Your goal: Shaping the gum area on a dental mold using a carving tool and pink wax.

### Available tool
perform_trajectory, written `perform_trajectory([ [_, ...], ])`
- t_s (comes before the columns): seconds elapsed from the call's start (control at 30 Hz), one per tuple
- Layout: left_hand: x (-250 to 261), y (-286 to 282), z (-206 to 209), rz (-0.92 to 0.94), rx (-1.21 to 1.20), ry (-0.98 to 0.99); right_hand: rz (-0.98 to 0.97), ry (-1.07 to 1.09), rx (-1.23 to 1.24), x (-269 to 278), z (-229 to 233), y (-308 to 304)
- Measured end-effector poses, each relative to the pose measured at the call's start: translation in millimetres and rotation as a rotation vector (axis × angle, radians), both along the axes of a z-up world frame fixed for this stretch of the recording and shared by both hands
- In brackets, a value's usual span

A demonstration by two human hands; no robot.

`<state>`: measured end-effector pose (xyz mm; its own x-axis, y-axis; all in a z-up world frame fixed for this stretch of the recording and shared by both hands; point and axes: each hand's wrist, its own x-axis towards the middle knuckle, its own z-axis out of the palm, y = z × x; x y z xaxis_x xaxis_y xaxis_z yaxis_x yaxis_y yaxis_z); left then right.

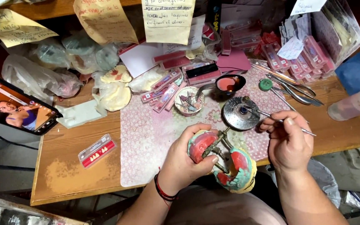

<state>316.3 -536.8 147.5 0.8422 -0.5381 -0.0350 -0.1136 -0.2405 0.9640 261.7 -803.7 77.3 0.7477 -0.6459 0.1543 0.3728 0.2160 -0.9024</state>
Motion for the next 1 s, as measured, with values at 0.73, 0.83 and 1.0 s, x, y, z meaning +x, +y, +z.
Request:
perform_trajectory([
  [0.73, 0, 3, 10, 0.033, -0.002, 0.082, 0.143, -0.339, -0.621, -40, 37, 65],
  [0.83, 0, 5, 8, 0.003, -0.040, 0.085, 0.348, -0.300, -1.027, -46, 46, 58],
  [1.0, 0, 7, 11, 0.009, -0.008, 0.011, 0.334, -0.259, -1.211, -47, 46, 57],
])
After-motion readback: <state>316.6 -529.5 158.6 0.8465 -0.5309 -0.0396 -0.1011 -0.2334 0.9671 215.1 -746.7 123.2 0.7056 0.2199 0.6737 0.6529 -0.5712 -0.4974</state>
